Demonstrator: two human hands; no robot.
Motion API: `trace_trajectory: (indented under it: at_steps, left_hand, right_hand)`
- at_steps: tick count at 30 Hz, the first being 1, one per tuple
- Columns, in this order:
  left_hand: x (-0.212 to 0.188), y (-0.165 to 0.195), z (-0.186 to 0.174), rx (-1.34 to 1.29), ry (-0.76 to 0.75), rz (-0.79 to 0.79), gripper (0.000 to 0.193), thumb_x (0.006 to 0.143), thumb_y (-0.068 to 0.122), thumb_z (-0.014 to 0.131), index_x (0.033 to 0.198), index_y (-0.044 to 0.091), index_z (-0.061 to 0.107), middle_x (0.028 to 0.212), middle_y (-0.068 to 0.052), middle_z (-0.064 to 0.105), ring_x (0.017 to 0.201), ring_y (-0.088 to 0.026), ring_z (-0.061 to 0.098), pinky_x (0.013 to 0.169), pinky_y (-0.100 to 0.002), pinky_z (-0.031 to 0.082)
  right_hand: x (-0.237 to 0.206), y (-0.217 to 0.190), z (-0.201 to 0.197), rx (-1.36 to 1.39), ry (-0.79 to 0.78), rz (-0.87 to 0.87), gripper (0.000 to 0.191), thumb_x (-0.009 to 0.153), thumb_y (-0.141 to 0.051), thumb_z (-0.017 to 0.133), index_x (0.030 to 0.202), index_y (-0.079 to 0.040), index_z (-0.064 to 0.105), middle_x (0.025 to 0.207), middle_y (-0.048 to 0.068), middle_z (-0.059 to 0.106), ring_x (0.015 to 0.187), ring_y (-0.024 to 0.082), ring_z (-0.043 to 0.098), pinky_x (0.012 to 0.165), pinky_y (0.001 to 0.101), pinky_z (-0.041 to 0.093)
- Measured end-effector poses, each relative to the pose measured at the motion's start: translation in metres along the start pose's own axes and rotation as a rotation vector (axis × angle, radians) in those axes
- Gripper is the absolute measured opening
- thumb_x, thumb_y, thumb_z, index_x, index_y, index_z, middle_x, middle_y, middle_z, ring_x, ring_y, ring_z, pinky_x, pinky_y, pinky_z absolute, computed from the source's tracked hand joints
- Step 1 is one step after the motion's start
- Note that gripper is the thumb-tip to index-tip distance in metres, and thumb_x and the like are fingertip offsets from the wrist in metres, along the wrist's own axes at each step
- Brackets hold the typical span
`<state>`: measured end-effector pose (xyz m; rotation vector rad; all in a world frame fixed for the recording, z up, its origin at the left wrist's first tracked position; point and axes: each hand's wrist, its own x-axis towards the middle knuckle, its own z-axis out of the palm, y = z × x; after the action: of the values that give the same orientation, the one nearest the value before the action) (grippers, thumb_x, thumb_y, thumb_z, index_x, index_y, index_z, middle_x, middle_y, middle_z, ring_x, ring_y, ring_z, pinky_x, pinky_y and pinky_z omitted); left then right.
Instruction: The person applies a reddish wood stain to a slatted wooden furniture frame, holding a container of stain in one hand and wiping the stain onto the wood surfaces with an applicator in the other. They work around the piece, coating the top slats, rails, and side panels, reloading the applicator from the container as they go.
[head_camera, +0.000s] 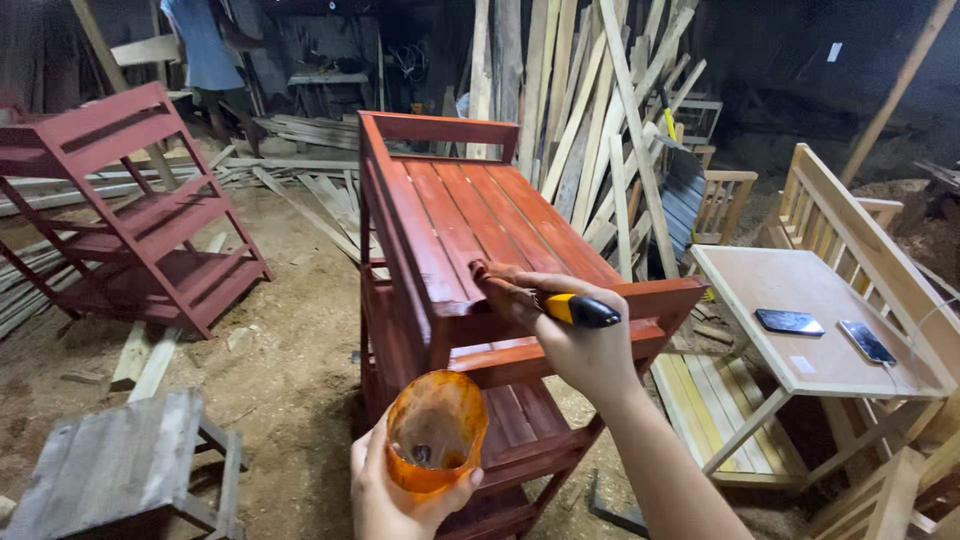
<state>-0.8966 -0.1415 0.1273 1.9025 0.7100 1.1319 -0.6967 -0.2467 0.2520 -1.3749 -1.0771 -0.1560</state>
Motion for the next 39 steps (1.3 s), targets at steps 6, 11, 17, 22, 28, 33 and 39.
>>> trace_trajectory:
  at_steps: [6, 11, 17, 22, 28, 33, 39]
  left_hand:
    - [0.008, -0.024, -0.044, -0.055, 0.032, 0.114, 0.102, 0.041, 0.033, 0.101, 0.131, 0.010, 0.060, 0.120, -0.013, 0.061, 0.115, -0.026, 0.062, 0.100, -0.042, 0.052]
    - [0.012, -0.043, -0.081, -0.137, -0.048, 0.094, 0.095, 0.045, 0.025, 0.100, 0.131, 0.010, 0.062, 0.116, -0.009, 0.070, 0.113, -0.022, 0.067, 0.102, -0.039, 0.052]
    - [0.025, -0.059, -0.103, -0.127, 0.008, 0.096, 0.102, 0.040, 0.026, 0.101, 0.131, 0.006, 0.061, 0.117, -0.010, 0.066, 0.115, -0.023, 0.060, 0.103, -0.041, 0.049]
    - [0.050, -0.074, -0.120, -0.113, -0.048, 0.156, 0.100, 0.049, 0.032, 0.101, 0.135, 0.005, 0.057, 0.122, -0.011, 0.063, 0.125, -0.026, 0.050, 0.105, -0.043, 0.046]
    - [0.091, -0.085, -0.127, -0.072, -0.026, 0.171, 0.108, 0.045, 0.037, 0.102, 0.138, 0.009, 0.056, 0.120, -0.013, 0.059, 0.118, -0.026, 0.055, 0.103, -0.042, 0.050]
    - [0.141, -0.088, -0.137, -0.028, -0.081, 0.134, 0.115, 0.036, 0.036, 0.103, 0.140, 0.017, 0.057, 0.123, -0.012, 0.059, 0.109, -0.026, 0.065, 0.096, -0.041, 0.056]
    - [0.217, -0.079, -0.141, -0.067, -0.183, 0.196, 0.117, 0.034, 0.032, 0.103, 0.140, 0.017, 0.058, 0.118, -0.013, 0.059, 0.107, -0.028, 0.066, 0.093, -0.042, 0.055]
  right_hand:
    - [-0.002, -0.018, 0.020, 0.188, 0.082, 0.236, 0.036, 0.081, 0.003, 0.072, 0.117, 0.000, 0.077, 0.096, 0.010, 0.080, 0.080, 0.014, 0.073, 0.070, 0.0258, 0.058]
    - [-0.010, -0.030, 0.015, 0.034, 0.299, 0.320, 0.031, 0.084, -0.003, 0.077, 0.114, 0.000, 0.075, 0.101, 0.008, 0.078, 0.086, 0.013, 0.073, 0.077, 0.0258, 0.060]
    - [0.000, -0.041, 0.053, -0.181, 0.246, 0.178, 0.028, 0.084, -0.004, 0.080, 0.112, 0.001, 0.077, 0.099, 0.008, 0.079, 0.086, 0.012, 0.072, 0.077, 0.0249, 0.058]
    - [0.028, -0.038, 0.080, -0.023, 0.173, 0.162, 0.026, 0.083, -0.003, 0.078, 0.109, 0.001, 0.077, 0.098, 0.005, 0.079, 0.087, 0.007, 0.071, 0.076, 0.0208, 0.057]
    - [0.061, -0.013, 0.118, -0.224, 0.188, 0.102, 0.026, 0.084, -0.001, 0.075, 0.110, -0.002, 0.079, 0.089, 0.006, 0.079, 0.076, 0.006, 0.068, 0.066, 0.0206, 0.054]
    - [0.099, 0.014, 0.143, -0.362, 0.233, 0.116, 0.025, 0.085, -0.005, 0.080, 0.110, -0.005, 0.080, 0.085, 0.005, 0.079, 0.068, 0.007, 0.066, 0.060, 0.0216, 0.053]
    - [0.122, 0.024, 0.133, -0.272, 0.152, 0.105, 0.029, 0.080, -0.006, 0.082, 0.109, -0.001, 0.078, 0.088, 0.006, 0.076, 0.069, 0.008, 0.065, 0.060, 0.0233, 0.054]
